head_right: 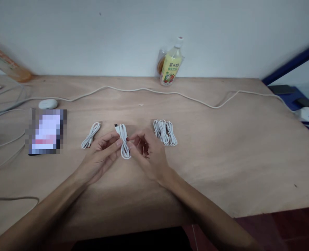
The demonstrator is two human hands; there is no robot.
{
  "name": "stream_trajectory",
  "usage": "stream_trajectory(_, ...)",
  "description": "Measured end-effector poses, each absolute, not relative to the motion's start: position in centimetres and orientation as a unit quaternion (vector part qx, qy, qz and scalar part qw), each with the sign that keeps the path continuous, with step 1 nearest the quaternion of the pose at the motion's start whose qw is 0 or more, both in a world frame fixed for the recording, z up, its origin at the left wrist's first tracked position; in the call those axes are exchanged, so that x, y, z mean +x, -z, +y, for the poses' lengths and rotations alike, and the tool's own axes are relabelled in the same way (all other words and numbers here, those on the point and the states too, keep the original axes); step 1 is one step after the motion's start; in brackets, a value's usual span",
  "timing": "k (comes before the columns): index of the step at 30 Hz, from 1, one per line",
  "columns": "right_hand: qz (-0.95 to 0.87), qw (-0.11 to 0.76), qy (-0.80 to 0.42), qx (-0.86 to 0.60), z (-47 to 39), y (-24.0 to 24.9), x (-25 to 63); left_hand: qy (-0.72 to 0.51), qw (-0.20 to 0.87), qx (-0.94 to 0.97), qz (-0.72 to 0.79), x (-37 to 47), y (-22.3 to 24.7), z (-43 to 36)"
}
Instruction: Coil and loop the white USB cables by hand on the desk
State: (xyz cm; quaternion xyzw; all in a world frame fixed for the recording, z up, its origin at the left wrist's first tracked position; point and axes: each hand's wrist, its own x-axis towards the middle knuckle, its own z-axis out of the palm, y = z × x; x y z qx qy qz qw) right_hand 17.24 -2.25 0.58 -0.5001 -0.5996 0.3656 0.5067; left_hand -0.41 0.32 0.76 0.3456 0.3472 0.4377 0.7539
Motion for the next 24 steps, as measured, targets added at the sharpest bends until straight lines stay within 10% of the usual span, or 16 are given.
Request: stream_trajectory(24, -0.707, 0.492, -0.206, -0.464, -2.0, 0.8, 17.6, -0.479, 0.665, 0.436, 0.371, -0.7, -0.7, 0.5)
